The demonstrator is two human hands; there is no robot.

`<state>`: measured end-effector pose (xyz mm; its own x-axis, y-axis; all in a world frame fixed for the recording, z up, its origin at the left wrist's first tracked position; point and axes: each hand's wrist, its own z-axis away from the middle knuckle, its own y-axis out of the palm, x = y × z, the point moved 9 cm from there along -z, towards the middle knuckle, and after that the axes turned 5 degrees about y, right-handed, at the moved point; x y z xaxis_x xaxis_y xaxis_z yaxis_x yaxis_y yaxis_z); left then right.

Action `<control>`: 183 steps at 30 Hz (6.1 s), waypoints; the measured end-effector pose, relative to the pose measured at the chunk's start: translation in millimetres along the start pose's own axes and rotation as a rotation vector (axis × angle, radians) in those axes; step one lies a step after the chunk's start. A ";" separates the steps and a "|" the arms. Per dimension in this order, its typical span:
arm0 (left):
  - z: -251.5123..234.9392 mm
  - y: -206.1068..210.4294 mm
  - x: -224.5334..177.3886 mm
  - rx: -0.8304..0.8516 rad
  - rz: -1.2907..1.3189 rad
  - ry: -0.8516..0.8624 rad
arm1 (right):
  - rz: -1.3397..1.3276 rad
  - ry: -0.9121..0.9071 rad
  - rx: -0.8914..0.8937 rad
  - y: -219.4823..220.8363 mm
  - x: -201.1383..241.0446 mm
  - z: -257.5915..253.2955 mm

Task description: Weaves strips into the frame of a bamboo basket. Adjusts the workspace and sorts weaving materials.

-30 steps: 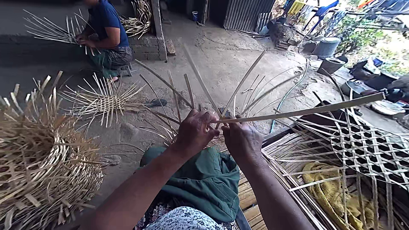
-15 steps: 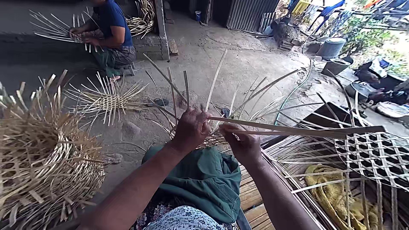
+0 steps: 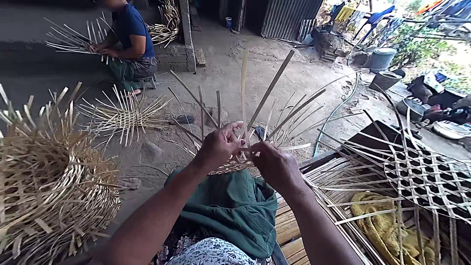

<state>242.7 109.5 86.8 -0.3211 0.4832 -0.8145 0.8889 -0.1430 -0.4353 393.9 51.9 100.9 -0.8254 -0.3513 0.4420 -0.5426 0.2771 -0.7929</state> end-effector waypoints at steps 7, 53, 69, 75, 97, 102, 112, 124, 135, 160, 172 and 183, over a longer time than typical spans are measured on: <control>10.5 6.7 6.7 0.011 0.377 0.042 | -0.062 0.108 0.024 1.1 -7.6 -4.6; 46.0 -29.1 -21.9 0.244 -0.356 0.477 | -0.630 0.382 0.478 45.2 0.1 -10.8; 35.3 -21.5 -27.4 0.028 -0.315 0.574 | -0.774 0.375 0.443 44.6 -7.5 -15.7; 32.3 -22.5 -24.3 0.046 -0.218 0.530 | -0.897 0.491 0.420 44.6 -13.9 -20.5; 33.5 -9.8 -27.7 -0.138 -0.642 0.510 | -1.276 0.232 0.223 55.0 -34.1 -23.6; 17.4 -29.3 6.7 0.054 -0.104 0.147 | -1.013 0.117 -0.033 44.9 -29.3 -11.8; 25.6 -31.9 14.8 -0.113 0.214 0.126 | -0.263 -0.208 -0.141 34.5 5.4 1.3; 8.9 -15.4 -34.5 0.049 -0.740 0.660 | -0.620 0.097 -0.051 20.9 -27.0 -21.6; 38.6 -40.9 -19.4 -0.074 -0.207 0.456 | -0.308 0.208 0.291 22.2 8.8 -13.6; 38.9 -53.5 7.1 0.022 -0.342 0.197 | -0.792 0.128 -0.065 45.2 -7.5 -5.3; 38.6 -56.8 20.1 -0.047 0.001 0.137 | -0.196 -0.053 -0.032 47.2 30.4 12.7; 34.8 -34.9 -29.5 0.045 -0.783 0.641 | -1.135 0.236 0.094 53.2 3.6 -10.2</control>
<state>209.7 70.2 112.7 -0.5610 0.8257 0.0594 0.4864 0.3868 -0.7834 360.4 74.5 64.6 0.1138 -0.1770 0.9776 -0.9833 -0.1607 0.0854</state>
